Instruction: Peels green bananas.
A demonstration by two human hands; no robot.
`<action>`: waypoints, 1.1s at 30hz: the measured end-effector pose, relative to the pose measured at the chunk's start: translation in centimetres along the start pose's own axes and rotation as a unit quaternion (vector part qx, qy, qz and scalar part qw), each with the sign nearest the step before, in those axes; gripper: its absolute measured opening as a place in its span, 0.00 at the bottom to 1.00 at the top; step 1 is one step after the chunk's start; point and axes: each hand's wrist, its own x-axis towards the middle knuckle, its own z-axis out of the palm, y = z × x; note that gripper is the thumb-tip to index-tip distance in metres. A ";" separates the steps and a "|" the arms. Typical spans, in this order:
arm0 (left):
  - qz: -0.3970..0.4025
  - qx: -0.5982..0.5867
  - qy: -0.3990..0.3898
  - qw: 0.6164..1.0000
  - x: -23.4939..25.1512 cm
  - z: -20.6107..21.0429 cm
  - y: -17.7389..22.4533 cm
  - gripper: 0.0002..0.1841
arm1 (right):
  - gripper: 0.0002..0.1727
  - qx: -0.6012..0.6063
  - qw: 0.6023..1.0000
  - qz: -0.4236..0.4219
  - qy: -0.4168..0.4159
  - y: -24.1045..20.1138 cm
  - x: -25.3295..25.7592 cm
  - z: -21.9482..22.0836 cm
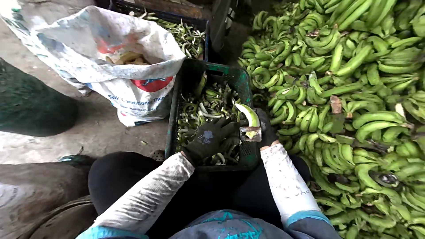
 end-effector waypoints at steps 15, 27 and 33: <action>-0.375 -0.276 0.152 0.872 0.3 -10.5 -9.0 0.33 | 0.20 0.029 0.992 0.039 0.119 1.2 2.4 2.1; -0.504 -0.022 0.093 0.858 -1.6 -15.5 -21.0 0.45 | 0.20 -0.119 0.978 -0.030 0.166 1.9 10.0 12.1; -0.497 0.061 0.036 0.865 -3.1 -16.0 -20.7 0.17 | 0.16 -0.072 0.990 -0.115 -0.024 -6.9 16.5 24.8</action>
